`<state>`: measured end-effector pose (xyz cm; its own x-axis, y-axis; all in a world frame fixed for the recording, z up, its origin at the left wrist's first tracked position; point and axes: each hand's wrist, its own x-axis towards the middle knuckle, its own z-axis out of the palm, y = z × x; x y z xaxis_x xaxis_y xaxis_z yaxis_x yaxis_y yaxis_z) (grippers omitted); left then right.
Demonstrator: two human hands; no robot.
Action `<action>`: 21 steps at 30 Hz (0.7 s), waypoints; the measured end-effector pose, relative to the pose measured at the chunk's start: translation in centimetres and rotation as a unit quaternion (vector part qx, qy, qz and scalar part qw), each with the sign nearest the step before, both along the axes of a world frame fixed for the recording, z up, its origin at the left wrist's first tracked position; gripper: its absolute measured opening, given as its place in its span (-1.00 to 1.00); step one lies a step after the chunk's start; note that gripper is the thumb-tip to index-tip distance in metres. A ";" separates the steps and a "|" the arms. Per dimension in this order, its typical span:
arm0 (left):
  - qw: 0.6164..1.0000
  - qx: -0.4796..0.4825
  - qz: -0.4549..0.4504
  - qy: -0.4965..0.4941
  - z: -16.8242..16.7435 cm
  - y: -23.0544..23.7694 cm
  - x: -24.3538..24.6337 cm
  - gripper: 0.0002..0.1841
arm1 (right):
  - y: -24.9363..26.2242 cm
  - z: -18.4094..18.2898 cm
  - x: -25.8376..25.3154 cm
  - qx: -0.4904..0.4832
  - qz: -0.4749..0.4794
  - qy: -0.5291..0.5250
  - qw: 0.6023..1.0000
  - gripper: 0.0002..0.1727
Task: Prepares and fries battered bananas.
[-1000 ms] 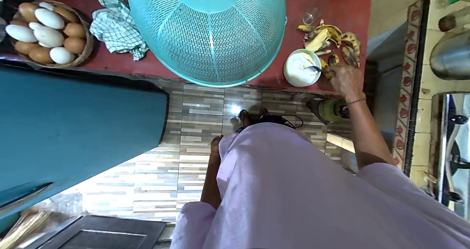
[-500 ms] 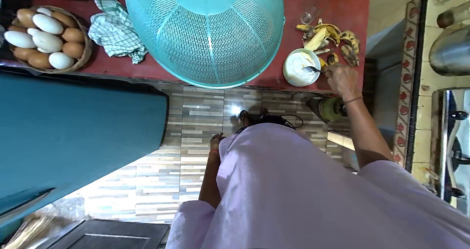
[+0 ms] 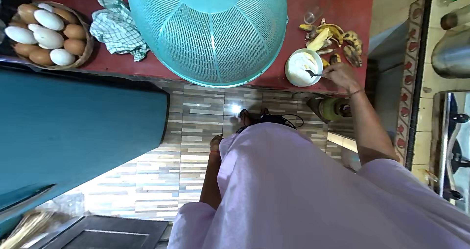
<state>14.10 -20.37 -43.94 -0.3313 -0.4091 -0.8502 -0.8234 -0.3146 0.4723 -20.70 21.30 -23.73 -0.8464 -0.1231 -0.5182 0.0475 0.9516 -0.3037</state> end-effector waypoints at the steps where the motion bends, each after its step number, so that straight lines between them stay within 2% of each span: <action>1: 1.000 -0.002 -0.001 0.001 -0.2 0.0 0.1 -0.64 | 0.3 0.0 -0.1 -0.007 -0.010 -0.001 1.000 -0.77; 7: 1.000 0.005 0.006 -0.001 0.0 0.0 0.0 -0.65 | 1.8 -0.1 -0.1 -0.078 -0.102 -0.020 0.992 -0.80; 9: 1.000 0.007 0.006 0.004 0.0 0.0 -0.2 -0.65 | 1.2 0.3 0.5 -0.048 -0.083 0.003 0.995 -0.78; 11: 1.000 0.007 0.004 0.007 0.2 0.1 -0.6 -0.64 | -1.9 4.1 2.1 0.016 -0.046 0.006 0.999 -0.71; 12: 1.000 0.011 0.006 0.007 0.4 0.1 -0.8 -0.64 | -4.3 7.5 2.7 0.049 -0.035 -0.059 0.996 -0.65; 13: 1.000 0.013 0.010 0.005 0.5 0.1 -1.0 -0.63 | -5.5 8.6 3.4 0.066 -0.024 -0.047 0.996 -0.65; 15: 1.000 0.017 0.022 0.002 0.3 0.2 -1.2 -0.64 | -3.8 4.5 3.1 0.074 0.019 0.058 0.995 -0.68; 16: 0.999 0.020 0.027 0.002 0.1 0.2 -1.3 -0.64 | -2.7 2.5 2.2 0.076 0.034 0.065 0.994 -0.69; 18: 0.999 0.023 0.033 0.005 0.1 0.2 -1.4 -0.65 | -1.8 0.9 1.1 0.073 0.048 0.035 0.996 -0.70; 21: 1.000 0.018 0.024 0.006 0.3 0.4 -1.2 -0.65 | -0.9 0.5 0.3 0.035 0.027 -0.004 0.999 -0.75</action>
